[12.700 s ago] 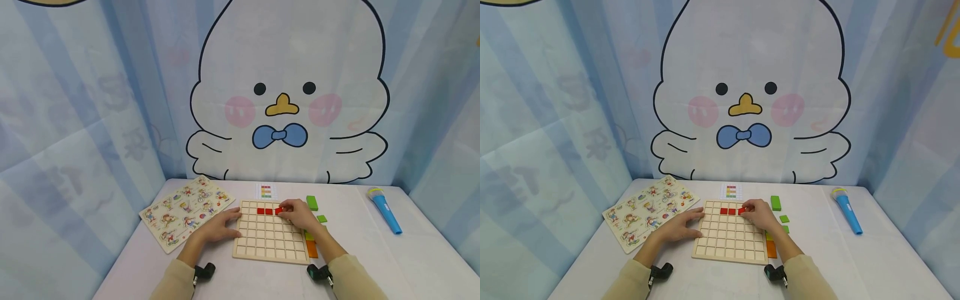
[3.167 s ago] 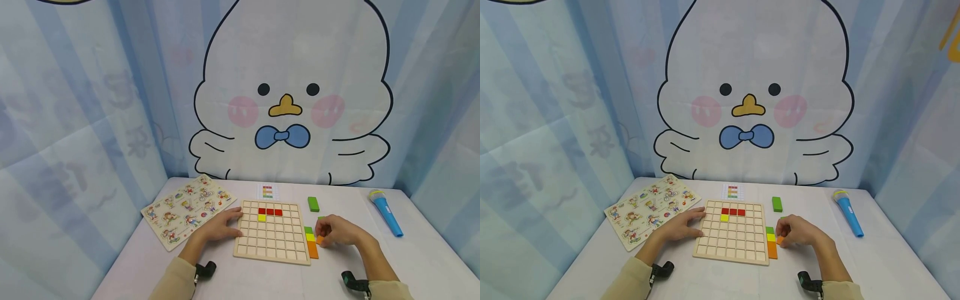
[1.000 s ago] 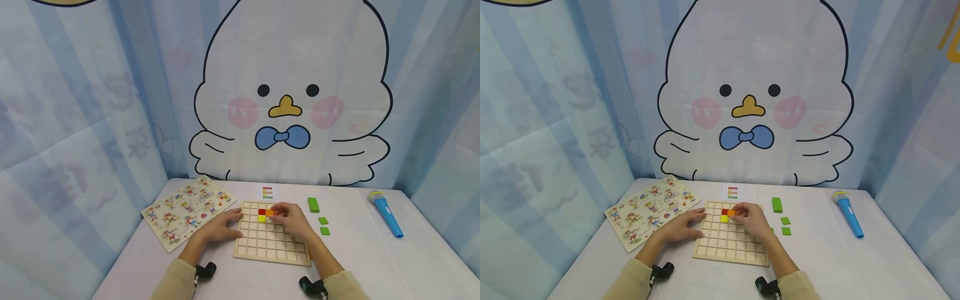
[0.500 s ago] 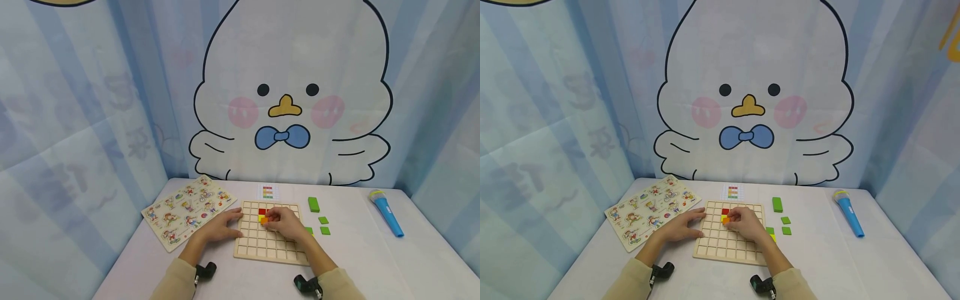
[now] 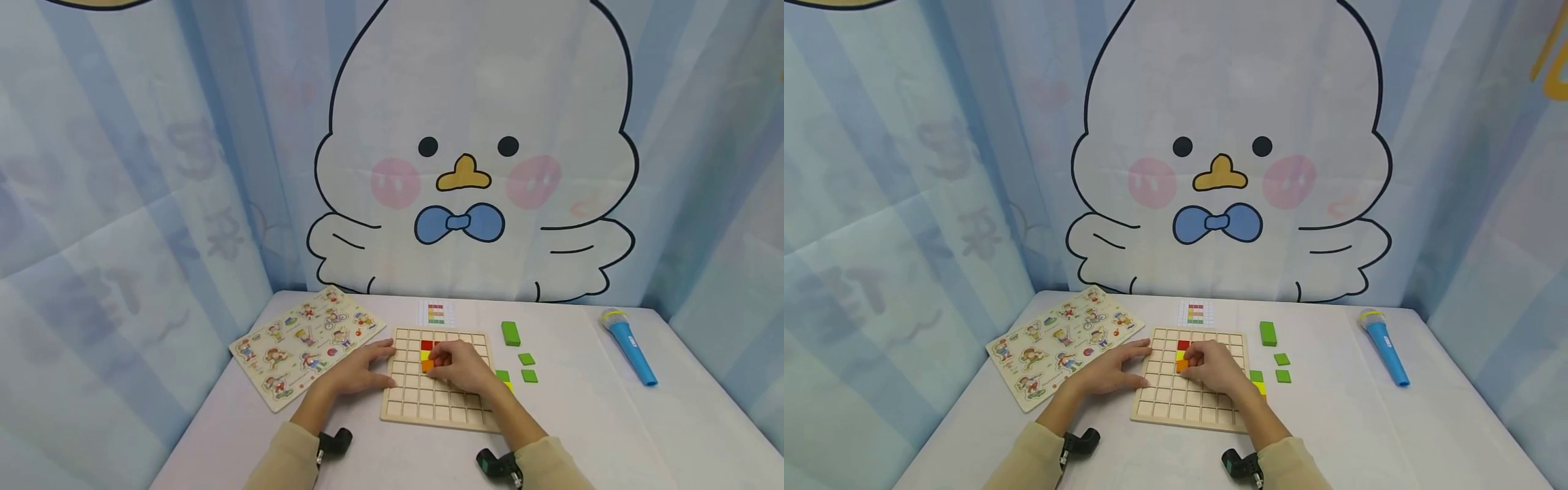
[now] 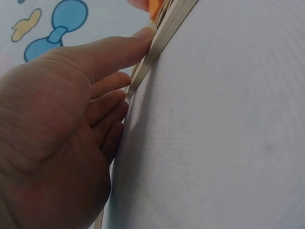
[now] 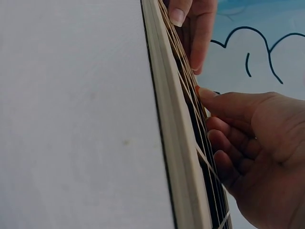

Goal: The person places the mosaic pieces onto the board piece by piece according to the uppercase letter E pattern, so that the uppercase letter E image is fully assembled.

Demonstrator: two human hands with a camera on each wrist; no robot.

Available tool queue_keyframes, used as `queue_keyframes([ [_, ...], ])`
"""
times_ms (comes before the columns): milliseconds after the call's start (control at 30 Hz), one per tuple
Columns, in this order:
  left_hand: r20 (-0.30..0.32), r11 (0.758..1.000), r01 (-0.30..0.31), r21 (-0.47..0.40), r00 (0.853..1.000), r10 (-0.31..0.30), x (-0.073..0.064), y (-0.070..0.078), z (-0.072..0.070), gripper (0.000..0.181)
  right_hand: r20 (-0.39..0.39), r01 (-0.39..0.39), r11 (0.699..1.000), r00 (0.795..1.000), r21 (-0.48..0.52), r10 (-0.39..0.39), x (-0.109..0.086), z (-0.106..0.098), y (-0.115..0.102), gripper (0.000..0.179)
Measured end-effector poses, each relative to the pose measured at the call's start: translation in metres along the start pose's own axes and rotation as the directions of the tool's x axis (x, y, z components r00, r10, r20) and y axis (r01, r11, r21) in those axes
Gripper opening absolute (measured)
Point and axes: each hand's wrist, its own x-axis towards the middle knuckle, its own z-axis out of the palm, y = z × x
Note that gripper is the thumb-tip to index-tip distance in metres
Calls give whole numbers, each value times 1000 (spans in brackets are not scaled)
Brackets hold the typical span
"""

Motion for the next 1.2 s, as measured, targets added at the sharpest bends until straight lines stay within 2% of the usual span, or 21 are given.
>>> queue_keyframes([
  [300,-1,1000,-8,6,1000,8,-1,0,-1,71,6,-10,999,1000,-52,10,1,1,-4,19],
  [500,-1,1000,-22,10,1000,22,-1,2,-2,72,9,17,997,1000,-76,-16,1,1,-5,17],
  [1067,-2,1000,-19,2,1000,19,-2,1,-2,72,13,35,994,999,-101,-34,1,4,-6,14],
  [1200,1,1000,-17,-6,1000,17,-1,0,-1,72,1,23,997,1000,-79,-23,0,2,-5,16],
])
